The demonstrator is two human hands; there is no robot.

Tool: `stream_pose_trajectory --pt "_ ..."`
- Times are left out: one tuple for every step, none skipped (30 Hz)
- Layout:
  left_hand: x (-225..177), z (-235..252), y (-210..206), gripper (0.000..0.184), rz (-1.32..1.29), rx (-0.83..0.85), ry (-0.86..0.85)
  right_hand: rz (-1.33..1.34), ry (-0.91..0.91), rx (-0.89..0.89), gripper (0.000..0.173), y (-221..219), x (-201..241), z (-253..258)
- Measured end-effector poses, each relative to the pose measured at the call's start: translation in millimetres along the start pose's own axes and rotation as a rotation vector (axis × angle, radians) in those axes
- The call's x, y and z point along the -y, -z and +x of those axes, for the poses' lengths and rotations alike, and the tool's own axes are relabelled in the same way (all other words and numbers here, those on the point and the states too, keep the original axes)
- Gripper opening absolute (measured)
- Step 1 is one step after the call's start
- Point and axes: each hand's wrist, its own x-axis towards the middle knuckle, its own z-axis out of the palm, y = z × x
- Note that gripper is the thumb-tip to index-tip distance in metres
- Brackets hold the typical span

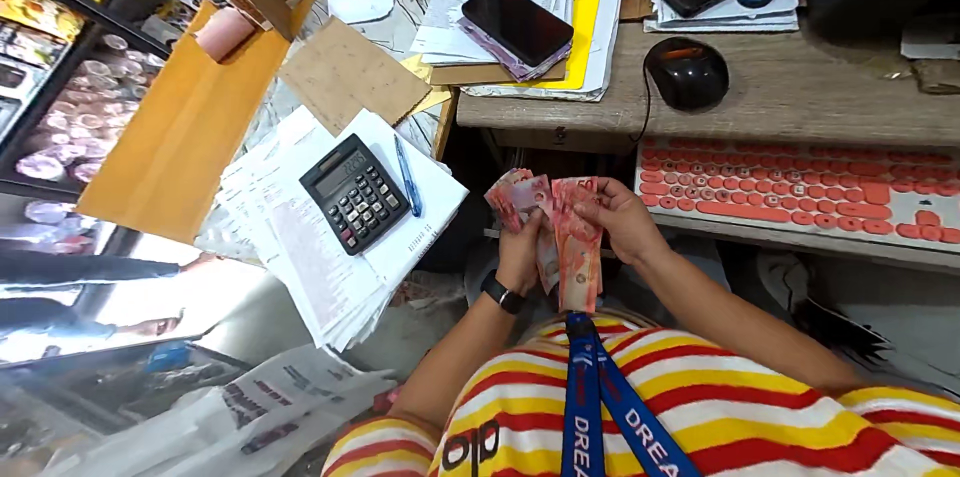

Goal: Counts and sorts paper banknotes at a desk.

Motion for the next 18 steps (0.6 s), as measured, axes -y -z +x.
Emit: stream_pose_trajectory --pt "-1.7 1.1 -1.3 0.023 -0.004 -0.005 -0.013 0.000 -0.004 0.024 0.034 -2.0 1.9 -0.3" --pt "-6.1 1.7 -4.8 0.027 -0.007 -0.010 -0.031 0.015 -0.015 0.038 0.036 -5.6 6.4 0.7" --pt "-10.4 0.8 -8.7 0.028 -0.009 -0.017 -0.040 0.042 -0.037 0.039 0.035 -9.4 10.2 0.7" --pt "-12.2 -1.4 -10.7 0.027 -0.008 -0.027 -0.038 0.073 -0.067 0.028 0.032 -12.9 11.8 -1.2" --pt "-11.8 -2.8 -11.2 0.027 -0.003 -0.038 -0.032 0.091 -0.103 0.012 0.026 -15.5 11.9 -3.4" --pt "-11.1 -2.1 -11.3 0.027 -0.003 -0.039 -0.031 0.093 -0.129 0.000 0.021 -16.9 11.5 -3.3" --pt "-10.3 -0.7 -11.4 0.026 -0.002 -0.038 -0.034 0.086 -0.143 -0.013 0.016 -17.4 10.6 -1.6" --pt "-9.6 0.0 -11.2 0.026 -0.005 -0.027 -0.036 0.071 -0.144 -0.024 0.011 -17.2 9.1 0.8" --pt "-9.4 0.3 -10.9 0.025 -0.009 -0.013 -0.035 0.046 -0.132 -0.029 0.008 -16.2 8.0 3.4" --pt "-8.8 -0.2 -9.6 0.026 -0.016 0.016 -0.025 0.024 -0.112 -0.037 0.007 -14.0 6.6 5.6" --pt "-7.1 -1.1 -7.7 0.026 -0.029 0.042 -0.011 0.009 -0.087 -0.051 0.008 -10.5 4.3 7.3" --pt "-4.4 -2.3 -5.7 0.026 -0.035 0.068 0.008 -0.002 -0.062 -0.065 0.012 -6.2 1.7 8.2" --pt "-3.7 -3.5 -4.5 0.028 -0.033 0.090 0.032 -0.025 -0.037 -0.065 0.018 -3.0 0.4 9.3" --pt "-5.3 -4.1 -3.5 0.033 -0.022 0.118 0.052 -0.045 -0.013 -0.062 0.023 -3.9 0.4 11.5" --pt "-6.3 -4.4 -1.8 0.037 -0.009 0.158 0.073 -0.065 0.002 -0.052 0.025 -9.3 0.5 12.9" --pt "-5.3 -4.6 -0.4 0.037 0.011 0.196 0.088 -0.089 0.003 -0.035 0.026 -17.0 -0.3 12.5" --pt "-4.6 -5.3 -0.3 0.034 0.034 0.225 0.100 -0.115 -0.002 -0.012 0.026 -25.4 -2.2 11.8" --pt "-4.7 -5.2 -1.2 0.034 0.046 0.248 0.110 -0.143 -0.005 0.017 0.027 -33.0 -3.7 11.4"
